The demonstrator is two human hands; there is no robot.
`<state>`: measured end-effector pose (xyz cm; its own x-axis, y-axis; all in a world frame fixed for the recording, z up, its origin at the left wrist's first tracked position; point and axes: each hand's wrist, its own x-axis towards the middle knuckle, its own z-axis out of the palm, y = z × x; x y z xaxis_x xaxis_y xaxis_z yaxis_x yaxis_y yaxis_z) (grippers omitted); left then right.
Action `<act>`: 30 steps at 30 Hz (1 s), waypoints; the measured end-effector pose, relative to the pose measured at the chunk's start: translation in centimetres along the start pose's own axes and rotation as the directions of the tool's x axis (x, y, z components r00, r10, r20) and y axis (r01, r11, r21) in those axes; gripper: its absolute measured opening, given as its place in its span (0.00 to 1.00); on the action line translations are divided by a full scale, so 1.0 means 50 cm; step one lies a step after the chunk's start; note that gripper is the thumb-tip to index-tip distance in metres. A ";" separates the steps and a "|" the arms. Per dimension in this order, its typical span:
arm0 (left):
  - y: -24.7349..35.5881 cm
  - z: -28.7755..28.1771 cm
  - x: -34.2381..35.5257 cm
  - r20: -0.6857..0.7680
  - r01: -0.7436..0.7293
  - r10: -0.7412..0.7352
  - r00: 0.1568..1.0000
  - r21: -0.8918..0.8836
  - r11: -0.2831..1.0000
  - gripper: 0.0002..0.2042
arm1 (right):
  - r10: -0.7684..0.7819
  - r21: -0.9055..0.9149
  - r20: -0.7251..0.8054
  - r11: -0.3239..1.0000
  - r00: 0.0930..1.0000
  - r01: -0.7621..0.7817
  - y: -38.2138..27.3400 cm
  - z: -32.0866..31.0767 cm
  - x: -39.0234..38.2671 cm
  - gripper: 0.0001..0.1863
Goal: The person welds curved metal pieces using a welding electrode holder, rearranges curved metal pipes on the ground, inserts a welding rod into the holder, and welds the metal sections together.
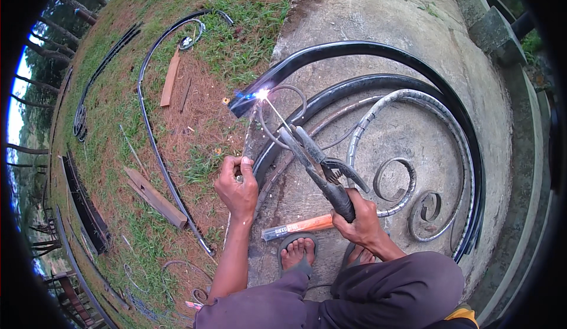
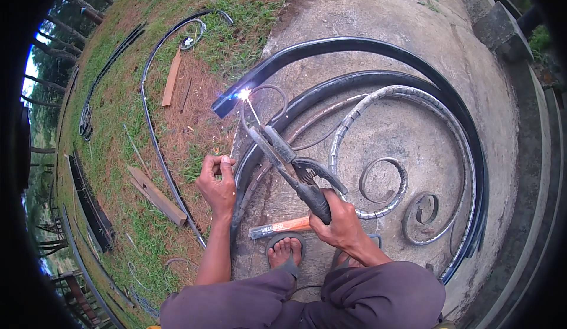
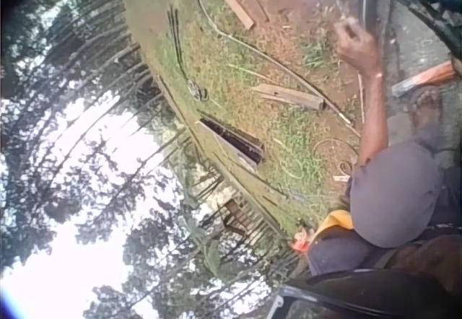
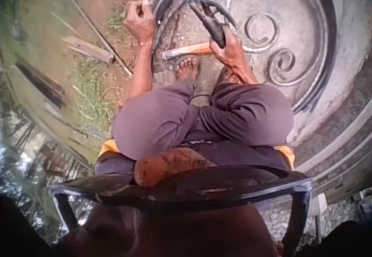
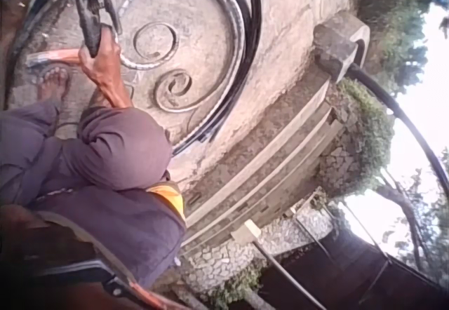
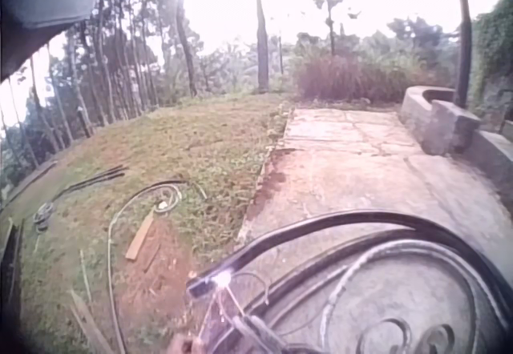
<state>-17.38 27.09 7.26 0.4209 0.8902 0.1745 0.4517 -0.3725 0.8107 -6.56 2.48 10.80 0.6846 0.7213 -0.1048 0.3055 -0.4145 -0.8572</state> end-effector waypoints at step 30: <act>-0.007 0.011 0.001 0.018 0.028 -0.028 0.999 -0.011 1.000 0.03 | 0.016 0.001 0.001 1.000 1.000 -0.016 0.007 0.008 0.011 0.21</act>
<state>-17.07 27.10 6.67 0.4226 0.8952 0.1416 0.4547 -0.3445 0.8213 -6.35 2.93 10.27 0.6885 0.7154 -0.1193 0.2935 -0.4253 -0.8561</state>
